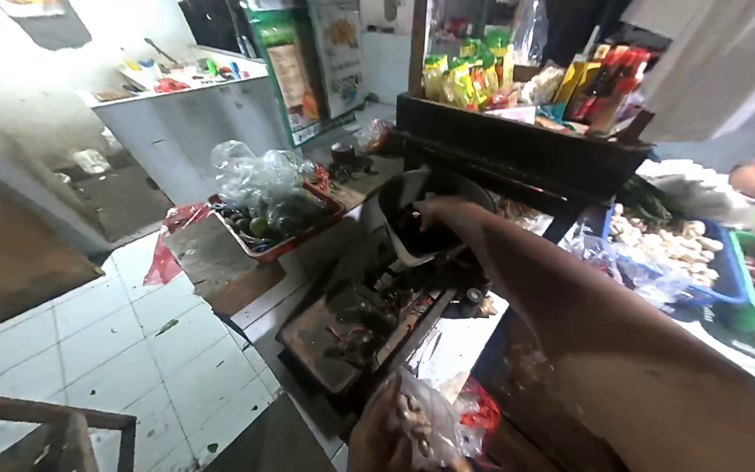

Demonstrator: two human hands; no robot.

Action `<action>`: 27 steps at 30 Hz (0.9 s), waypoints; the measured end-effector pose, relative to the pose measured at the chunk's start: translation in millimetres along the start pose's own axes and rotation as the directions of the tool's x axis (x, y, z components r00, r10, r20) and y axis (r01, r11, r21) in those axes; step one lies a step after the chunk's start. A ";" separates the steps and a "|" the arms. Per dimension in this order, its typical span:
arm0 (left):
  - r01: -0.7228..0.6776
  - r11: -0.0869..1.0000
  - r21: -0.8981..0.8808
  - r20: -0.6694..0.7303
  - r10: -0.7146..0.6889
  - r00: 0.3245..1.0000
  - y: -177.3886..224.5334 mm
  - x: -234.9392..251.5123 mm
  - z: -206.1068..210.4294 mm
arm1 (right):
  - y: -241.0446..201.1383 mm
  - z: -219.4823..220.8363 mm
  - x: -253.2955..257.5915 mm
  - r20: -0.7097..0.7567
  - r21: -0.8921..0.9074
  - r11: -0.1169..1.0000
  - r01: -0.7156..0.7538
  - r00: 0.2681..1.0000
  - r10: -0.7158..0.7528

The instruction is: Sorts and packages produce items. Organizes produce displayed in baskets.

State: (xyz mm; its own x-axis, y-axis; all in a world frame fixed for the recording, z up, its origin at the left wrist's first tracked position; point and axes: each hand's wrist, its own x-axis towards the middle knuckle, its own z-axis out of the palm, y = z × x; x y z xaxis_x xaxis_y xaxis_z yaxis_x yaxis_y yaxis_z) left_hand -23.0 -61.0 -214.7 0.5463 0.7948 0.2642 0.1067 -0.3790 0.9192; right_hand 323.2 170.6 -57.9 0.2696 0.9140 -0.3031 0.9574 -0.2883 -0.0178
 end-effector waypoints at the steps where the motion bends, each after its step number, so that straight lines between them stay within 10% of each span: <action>1: 0.023 0.999 -0.024 -0.005 -0.023 1.000 -2.5 -1.5 -0.3 | -5.9 1.2 1.1 -0.007 -0.025 1.000 -0.001 1.000 0.001; 22: -0.067 0.990 -0.125 -0.004 0.067 0.998 -16.7 -3.6 -3.7 | -0.2 14.4 -44.4 0.081 0.254 0.965 0.064 0.993 -0.088; 24: -0.074 0.988 -0.134 0.010 0.076 0.997 -19.2 -2.0 -3.6 | 9.8 9.9 -59.2 -0.082 0.456 0.879 0.139 0.990 -0.114; 27: -0.022 0.988 -0.155 0.043 0.029 0.999 -19.4 -1.5 -7.3 | 18.6 3.3 -114.7 -0.364 0.802 0.469 0.369 0.925 -0.104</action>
State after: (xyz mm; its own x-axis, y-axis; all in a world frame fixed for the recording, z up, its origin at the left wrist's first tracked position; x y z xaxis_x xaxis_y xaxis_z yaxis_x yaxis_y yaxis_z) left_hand -32.0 -51.4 -230.8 0.5847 0.7622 0.2778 -0.0351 -0.3184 0.9473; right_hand 309.8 59.5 -26.7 0.1878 0.9798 0.0686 0.4656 -0.0274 -0.8846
